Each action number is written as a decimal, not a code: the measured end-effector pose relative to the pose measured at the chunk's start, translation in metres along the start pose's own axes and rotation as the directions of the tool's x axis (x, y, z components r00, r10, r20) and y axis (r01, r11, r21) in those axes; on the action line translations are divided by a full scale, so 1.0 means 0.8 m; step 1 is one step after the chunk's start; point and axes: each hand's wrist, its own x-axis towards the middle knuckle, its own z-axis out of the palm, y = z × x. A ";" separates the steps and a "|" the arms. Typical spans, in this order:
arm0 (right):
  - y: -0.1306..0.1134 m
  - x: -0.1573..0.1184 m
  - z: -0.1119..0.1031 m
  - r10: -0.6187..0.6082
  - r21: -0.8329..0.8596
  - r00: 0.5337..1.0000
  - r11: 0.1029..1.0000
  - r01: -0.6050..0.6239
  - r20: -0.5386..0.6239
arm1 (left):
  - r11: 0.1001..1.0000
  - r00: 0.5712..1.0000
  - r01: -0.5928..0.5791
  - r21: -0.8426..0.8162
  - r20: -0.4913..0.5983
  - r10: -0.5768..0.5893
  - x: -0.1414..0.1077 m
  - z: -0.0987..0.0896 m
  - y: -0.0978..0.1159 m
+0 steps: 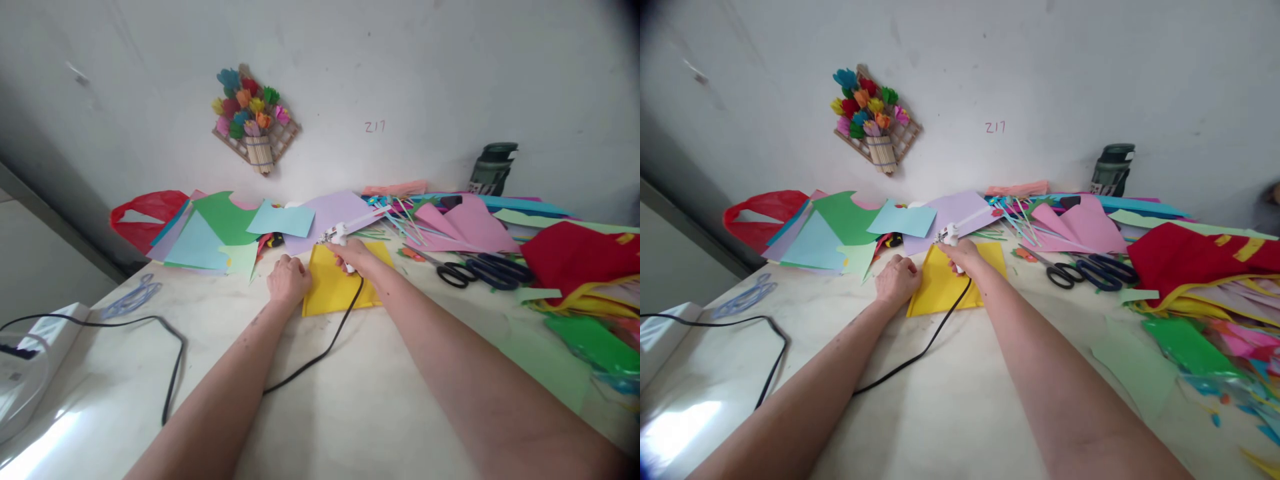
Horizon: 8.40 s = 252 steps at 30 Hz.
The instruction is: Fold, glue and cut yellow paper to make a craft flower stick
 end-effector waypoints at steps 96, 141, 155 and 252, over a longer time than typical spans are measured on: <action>0.001 0.003 -0.003 0.015 -0.042 0.993 0.999 -0.010 0.118 | 0.988 0.995 0.096 -0.122 0.013 -0.095 0.002 0.001 -0.005; -0.017 -0.014 -0.007 0.069 -0.206 0.976 0.978 -0.026 0.205 | 0.984 0.995 0.097 -0.151 0.012 -0.096 0.005 0.004 -0.009; -0.011 -0.022 -0.007 0.079 -0.120 0.967 0.991 -0.051 0.241 | 0.977 0.992 -0.036 -0.209 0.109 0.060 0.000 -0.008 -0.020; -0.006 -0.082 -0.018 0.060 -0.179 0.952 0.984 -0.006 0.301 | 0.936 0.952 -0.158 -0.315 0.203 0.229 -0.026 -0.018 -0.042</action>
